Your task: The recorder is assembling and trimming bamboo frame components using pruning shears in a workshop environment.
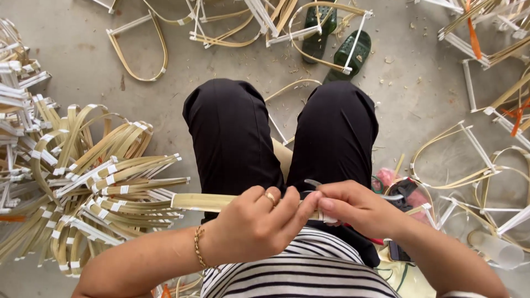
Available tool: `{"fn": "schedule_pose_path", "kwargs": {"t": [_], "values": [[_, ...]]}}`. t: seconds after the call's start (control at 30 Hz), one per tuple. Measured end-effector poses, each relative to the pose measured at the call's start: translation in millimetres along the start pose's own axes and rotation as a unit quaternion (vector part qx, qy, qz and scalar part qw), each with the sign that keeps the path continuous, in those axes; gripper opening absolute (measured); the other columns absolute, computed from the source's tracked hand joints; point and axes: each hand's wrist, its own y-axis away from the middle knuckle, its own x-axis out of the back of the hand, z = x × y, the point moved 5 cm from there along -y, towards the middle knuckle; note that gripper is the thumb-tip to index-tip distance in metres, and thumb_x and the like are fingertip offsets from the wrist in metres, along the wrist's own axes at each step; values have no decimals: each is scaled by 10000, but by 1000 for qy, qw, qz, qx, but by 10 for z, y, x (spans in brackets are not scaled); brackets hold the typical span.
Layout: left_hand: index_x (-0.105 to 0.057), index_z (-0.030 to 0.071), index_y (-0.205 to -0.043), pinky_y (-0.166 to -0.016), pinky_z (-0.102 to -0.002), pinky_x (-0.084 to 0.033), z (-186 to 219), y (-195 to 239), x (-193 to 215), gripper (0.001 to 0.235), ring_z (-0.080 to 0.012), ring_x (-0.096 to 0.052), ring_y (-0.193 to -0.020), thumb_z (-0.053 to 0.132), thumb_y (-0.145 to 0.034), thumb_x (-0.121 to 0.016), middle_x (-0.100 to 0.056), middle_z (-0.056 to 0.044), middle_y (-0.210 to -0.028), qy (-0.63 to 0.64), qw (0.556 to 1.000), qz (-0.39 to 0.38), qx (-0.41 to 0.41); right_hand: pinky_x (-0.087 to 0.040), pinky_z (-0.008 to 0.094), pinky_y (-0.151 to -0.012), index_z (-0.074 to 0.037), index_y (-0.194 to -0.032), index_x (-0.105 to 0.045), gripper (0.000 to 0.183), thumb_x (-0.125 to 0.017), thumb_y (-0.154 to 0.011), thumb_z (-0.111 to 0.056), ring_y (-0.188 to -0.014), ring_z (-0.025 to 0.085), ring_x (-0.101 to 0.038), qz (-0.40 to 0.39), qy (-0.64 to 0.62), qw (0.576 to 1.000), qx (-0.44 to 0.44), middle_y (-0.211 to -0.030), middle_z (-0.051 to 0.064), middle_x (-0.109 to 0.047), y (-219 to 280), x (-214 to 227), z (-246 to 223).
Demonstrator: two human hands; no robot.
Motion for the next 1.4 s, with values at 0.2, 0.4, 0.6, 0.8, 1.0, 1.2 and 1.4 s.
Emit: {"fn": "schedule_pose_path", "kwargs": {"t": [0.2,0.4,0.6,0.8,1.0,1.2,1.4], "values": [[-727,33,-1207,-829,-320,-474,248,267,117,304,-122,-566,-737,204,-969,-646,-580,14,-873,25,999,17,-24,-334,278,-562,-47,-817,-513,402,-532,-1093,-339,-654,97,-377,-2,-147,987,-66,-723,-25,-436,-52,-20,293],[-698,72,-1115,-671,-329,-383,241,280,52,242,-132,-536,-581,291,-1021,-657,-527,31,-695,159,982,-54,88,-488,332,-690,-37,-851,-606,453,-409,-1089,-368,-757,169,-597,-150,69,986,3,-778,29,-604,281,-376,-176],[-657,105,-1005,-673,-329,-382,255,242,53,169,-141,-554,-555,268,-1005,-700,-580,29,-707,232,965,-57,105,-483,351,-703,-38,-802,-536,390,-401,-1087,-269,-714,216,-577,-112,100,989,6,-744,60,-573,339,-525,-201],[-619,111,-915,-662,-340,-390,262,287,4,215,-163,-560,-552,284,-998,-714,-571,19,-668,247,960,-80,108,-459,357,-662,-10,-838,-547,342,-431,-1055,-249,-657,218,-533,-96,123,988,-21,-715,60,-548,269,-602,-186],[-672,62,-1176,-763,-356,-448,48,186,-64,228,-153,-594,-720,233,-1026,-653,-578,8,-854,133,989,-3,64,-501,382,-736,-13,-993,-661,399,-447,-1056,-344,-807,269,-566,37,-1,999,-6,-898,115,-590,398,-166,326],[-641,63,-1343,-558,-290,-472,-380,111,-283,375,-144,-585,-679,162,-981,-646,-617,-50,-903,46,996,-1,72,-320,549,-1115,-109,-1468,-438,1021,-621,-667,-714,-1339,389,-455,296,723,620,64,-1426,188,-510,559,17,567],[-542,71,-1481,-736,-317,-560,-1327,243,-463,468,-187,-655,-814,37,-1018,-598,-662,-65,-947,66,982,46,173,-398,476,-1136,-155,-1616,-284,1178,-773,-653,-626,-1314,284,-468,232,512,808,-176,-1397,110,-503,817,285,1155]]}}
